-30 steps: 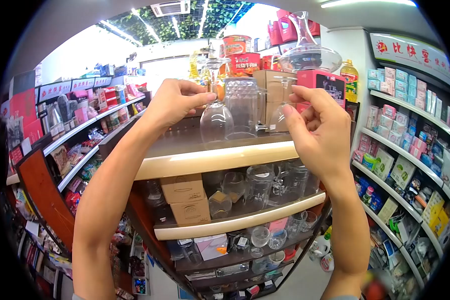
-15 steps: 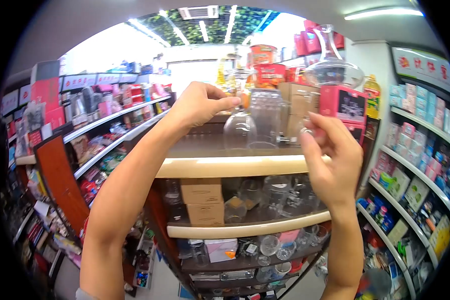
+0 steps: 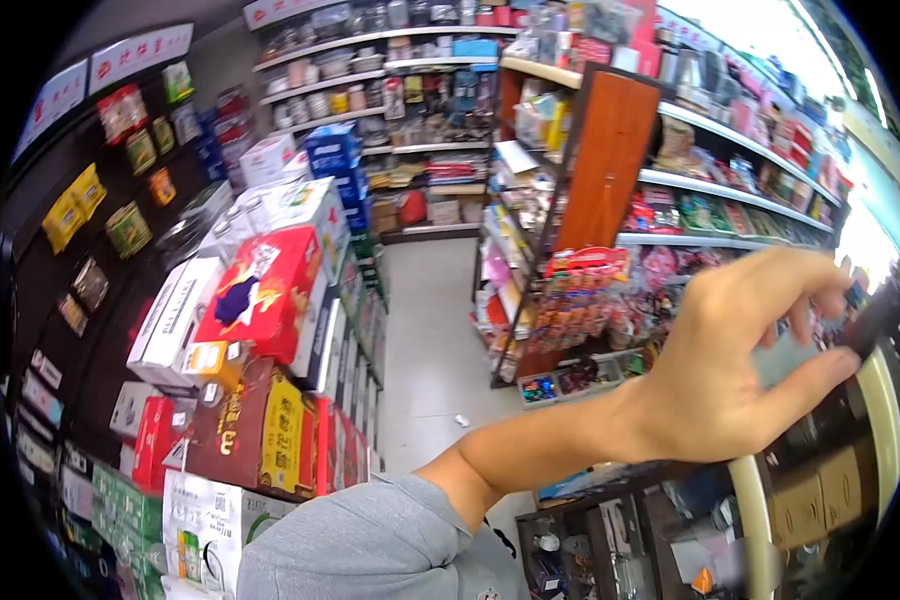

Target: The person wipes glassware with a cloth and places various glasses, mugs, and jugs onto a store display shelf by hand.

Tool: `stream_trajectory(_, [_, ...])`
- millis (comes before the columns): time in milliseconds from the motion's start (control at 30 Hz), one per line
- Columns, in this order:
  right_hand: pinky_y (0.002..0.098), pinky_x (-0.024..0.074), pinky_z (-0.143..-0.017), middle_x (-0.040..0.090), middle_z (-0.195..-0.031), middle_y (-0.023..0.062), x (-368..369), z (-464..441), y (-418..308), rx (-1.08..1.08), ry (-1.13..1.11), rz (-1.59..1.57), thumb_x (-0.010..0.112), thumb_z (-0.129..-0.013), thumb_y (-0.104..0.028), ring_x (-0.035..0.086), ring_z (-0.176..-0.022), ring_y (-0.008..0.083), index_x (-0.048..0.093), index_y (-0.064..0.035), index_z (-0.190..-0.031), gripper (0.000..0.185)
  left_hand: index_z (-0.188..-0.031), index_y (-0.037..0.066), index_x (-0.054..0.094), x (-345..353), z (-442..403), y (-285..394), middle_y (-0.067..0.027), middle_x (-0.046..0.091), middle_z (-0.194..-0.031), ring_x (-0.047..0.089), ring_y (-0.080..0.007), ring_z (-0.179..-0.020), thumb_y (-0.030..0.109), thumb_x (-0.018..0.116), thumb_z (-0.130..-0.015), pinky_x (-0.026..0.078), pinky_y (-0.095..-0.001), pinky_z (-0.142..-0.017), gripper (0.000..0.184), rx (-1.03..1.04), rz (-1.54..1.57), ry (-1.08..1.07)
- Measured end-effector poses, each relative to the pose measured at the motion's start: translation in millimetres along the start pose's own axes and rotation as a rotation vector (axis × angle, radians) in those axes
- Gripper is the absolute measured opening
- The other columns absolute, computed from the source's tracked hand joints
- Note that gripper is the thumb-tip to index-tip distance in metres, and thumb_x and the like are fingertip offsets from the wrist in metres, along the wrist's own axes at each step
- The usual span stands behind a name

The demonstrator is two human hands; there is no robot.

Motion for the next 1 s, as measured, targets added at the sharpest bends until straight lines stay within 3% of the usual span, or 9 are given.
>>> stream_trajectory(67, [0.0313, 0.0561, -0.049, 0.063, -0.092, 0.0296, 24, 37, 9, 0.158, -0.135, -0.039, 0.054, -0.096, -0.019, 0.063, -0.070, 0.0300, 0.056, 0.0151, -0.114, 0.038, -0.114, -0.001, 0.062, -39, 21, 0, -0.0090, 0.065, -0.090, 0.059, -0.0146, -0.066, 0.004, 0.075, -0.076, 0.044, -0.0272, -0.055, 0.040, -0.018, -0.096, 0.057])
stream_trajectory(100, [0.0332, 0.0542, -0.049, 0.065, -0.087, 0.0277, 54, 44, 9, 0.188, -0.056, -0.142, 0.058, -0.094, -0.017, 0.063, -0.067, 0.0303, 0.059, 0.0150, -0.110, 0.036, -0.115, -0.001, 0.062, -63, 27, 2, -0.0086, 0.066, -0.089, 0.061, -0.0142, -0.068, 0.003, 0.076, -0.076, 0.046, -0.0269, -0.057, 0.041, -0.035, -0.182, 0.051])
stream_trajectory(167, [0.0354, 0.0528, -0.050, 0.065, -0.083, 0.0263, 99, 42, 8, 0.123, -0.271, -0.134, 0.060, -0.092, -0.015, 0.062, -0.066, 0.0311, 0.059, 0.0143, -0.111, 0.035, -0.113, -0.001, 0.064, -116, 35, 6, -0.0091, 0.068, -0.089, 0.063, -0.0143, -0.071, 0.003, 0.076, -0.077, 0.048, -0.0261, -0.059, 0.038, -0.094, -0.348, 0.061])
stream_trajectory(233, [0.0367, 0.0516, -0.051, 0.065, -0.081, 0.0253, 140, 48, 11, 0.240, -0.325, -0.308, 0.061, -0.089, -0.014, 0.060, -0.066, 0.0317, 0.058, 0.0136, -0.113, 0.037, -0.112, 0.001, 0.065, -177, 33, 11, -0.0088, 0.070, -0.090, 0.064, -0.0128, -0.074, 0.004, 0.076, -0.078, 0.048, -0.0257, -0.061, 0.036, -0.132, -0.538, 0.119])
stream_trajectory(433, [0.0331, 0.0513, -0.054, 0.061, -0.095, 0.0274, 237, 83, 19, 0.371, -0.280, -0.512, 0.063, -0.089, -0.010, 0.059, -0.068, 0.0299, 0.057, 0.0089, -0.118, 0.035, -0.112, 0.002, 0.066, -409, 14, 63, -0.0052, 0.071, -0.094, 0.063, -0.0101, -0.082, 0.010, 0.074, -0.084, 0.048, -0.0254, -0.072, 0.030, -0.046, -1.295, 0.500])
stream_trajectory(633, [0.0372, 0.0538, -0.064, 0.061, -0.095, 0.0242, 311, 118, 20, 0.591, -0.393, -0.618, 0.063, -0.089, -0.005, 0.060, -0.071, 0.0284, 0.057, 0.0088, -0.118, 0.033, -0.112, 0.000, 0.062, -626, 14, 146, -0.0158, 0.068, -0.102, 0.064, -0.0291, -0.093, 0.019, 0.081, -0.074, 0.050, -0.0398, -0.085, 0.047, -0.079, -1.843, 0.755])
stream_trajectory(767, [0.0385, 0.0545, -0.063, 0.061, -0.094, 0.0238, 346, 147, 26, 0.691, -0.379, -0.698, 0.060, -0.089, 0.001, 0.061, -0.070, 0.0289, 0.057, 0.0112, -0.116, 0.030, -0.130, 0.001, 0.048, -680, 35, 169, -0.0207, 0.054, -0.126, 0.050, -0.0380, -0.120, 0.024, 0.085, -0.068, 0.044, -0.0503, -0.098, 0.076, -0.414, -2.158, 0.986])
stream_trajectory(900, [0.0383, 0.0538, -0.060, 0.062, -0.092, 0.0214, 371, 144, 21, 0.669, -0.385, -0.728, 0.059, -0.090, 0.002, 0.059, -0.068, 0.0272, 0.058, 0.0116, -0.113, 0.025, -0.141, 0.003, 0.037, -714, 51, 182, -0.0208, 0.048, -0.134, 0.046, -0.0376, -0.127, 0.031, 0.086, -0.067, 0.042, -0.0559, -0.100, 0.093, -0.598, -2.204, 1.158])
stream_trajectory(1000, [0.0383, 0.0533, -0.060, 0.062, -0.092, 0.0206, 378, 144, 21, 0.659, -0.415, -0.714, 0.058, -0.090, 0.003, 0.059, -0.067, 0.0258, 0.058, 0.0112, -0.113, 0.024, -0.139, 0.005, 0.043, -742, 61, 189, -0.0169, 0.056, -0.132, 0.052, -0.0341, -0.124, 0.036, 0.087, -0.064, 0.041, -0.0556, -0.101, 0.092, -0.982, -2.031, 1.124])
Point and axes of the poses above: each hand's wrist, its own z-axis away from the middle knuckle, its own x-axis out of the palm, y = z × x, the point moved 4 cm from there along -z, towards the middle knuckle
